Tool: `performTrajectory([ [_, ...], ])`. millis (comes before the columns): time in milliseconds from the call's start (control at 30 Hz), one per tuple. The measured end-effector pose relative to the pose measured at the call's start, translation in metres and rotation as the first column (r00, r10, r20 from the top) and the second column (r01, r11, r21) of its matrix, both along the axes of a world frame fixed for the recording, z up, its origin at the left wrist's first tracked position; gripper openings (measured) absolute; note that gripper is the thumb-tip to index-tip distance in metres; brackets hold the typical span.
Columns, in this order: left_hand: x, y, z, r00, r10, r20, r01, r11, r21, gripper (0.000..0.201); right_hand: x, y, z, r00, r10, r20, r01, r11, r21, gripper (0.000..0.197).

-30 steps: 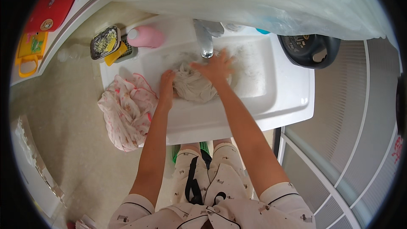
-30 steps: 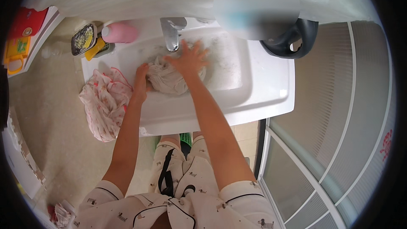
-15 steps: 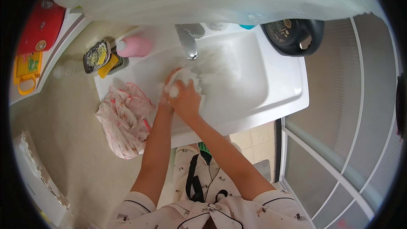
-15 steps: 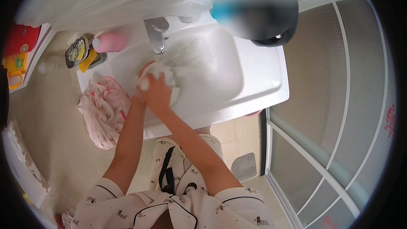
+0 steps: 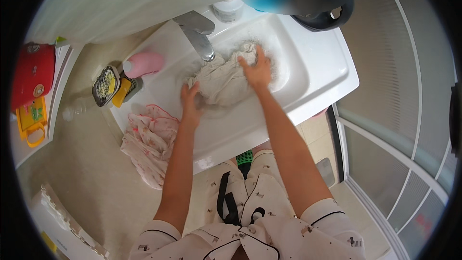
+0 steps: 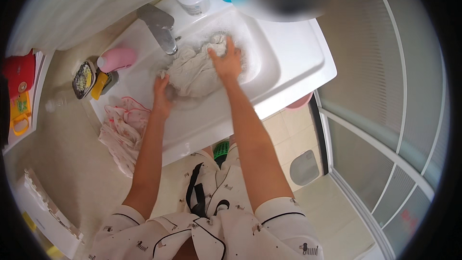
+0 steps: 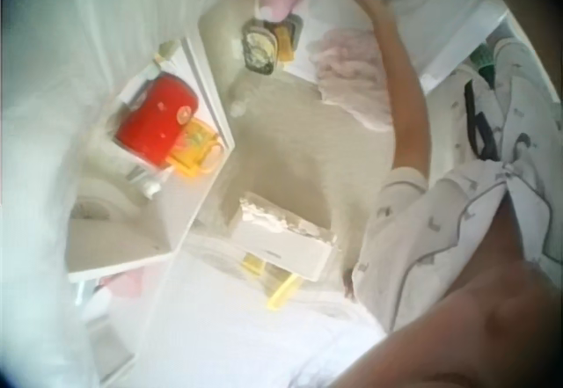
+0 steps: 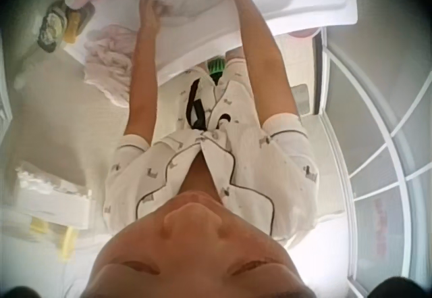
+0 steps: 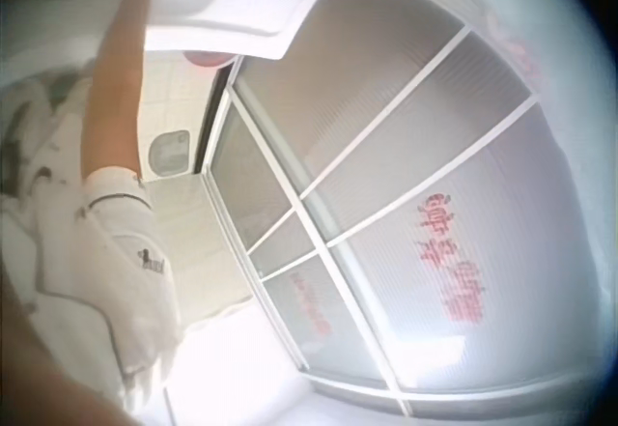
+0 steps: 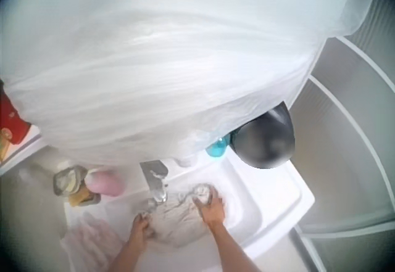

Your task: The person washes a white cloth by hand in a white sink filled with soapy water. They repeatedly scrub, squeeze, and rinse the cloth under running water from the faucet, occasionally lifting and wringing it out before submerging it again.

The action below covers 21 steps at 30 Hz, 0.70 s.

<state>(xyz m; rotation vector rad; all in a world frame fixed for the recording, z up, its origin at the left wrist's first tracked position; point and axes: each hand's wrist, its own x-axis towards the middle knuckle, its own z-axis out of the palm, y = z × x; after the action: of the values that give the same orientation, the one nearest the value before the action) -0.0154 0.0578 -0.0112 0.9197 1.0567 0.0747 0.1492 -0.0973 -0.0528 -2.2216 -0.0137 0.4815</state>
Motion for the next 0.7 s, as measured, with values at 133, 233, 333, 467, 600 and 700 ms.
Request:
performTrajectory([
  [133,0.029,-0.042,0.016,0.988,0.086,0.131,-0.042,0.951,-0.306,0.053,-0.051,0.027,-0.01,0.961,-0.196,-0.194,0.242,0.936,0.255,0.077],
  [233,0.033,-0.029,-0.007,0.936,0.169,0.31,0.005,0.871,-0.491,0.05,-0.106,0.04,0.023,0.998,-0.011,0.06,-0.011,0.939,0.345,0.053],
  [333,0.021,0.001,-0.041,0.835,0.171,0.522,0.198,0.792,-0.577,0.047,-0.144,0.053,0.117,0.999,0.011,0.039,-0.02,0.975,0.22,0.029],
  [467,0.011,0.002,-0.069,0.721,0.175,0.67,0.352,0.741,-0.572,0.044,-0.138,0.068,0.101,0.962,-0.001,0.273,-0.027,0.995,0.1,0.02],
  [600,0.022,-0.013,-0.071,0.809,0.176,0.56,0.19,0.824,-0.533,0.042,-0.092,0.071,0.059,0.949,-0.025,0.313,0.046,0.997,-0.059,0.022],
  [700,0.048,-0.039,-0.011,0.965,0.155,0.212,-0.057,0.911,-0.408,0.04,-0.04,0.046,0.031,0.981,-0.079,0.175,0.1,0.989,-0.113,0.027],
])
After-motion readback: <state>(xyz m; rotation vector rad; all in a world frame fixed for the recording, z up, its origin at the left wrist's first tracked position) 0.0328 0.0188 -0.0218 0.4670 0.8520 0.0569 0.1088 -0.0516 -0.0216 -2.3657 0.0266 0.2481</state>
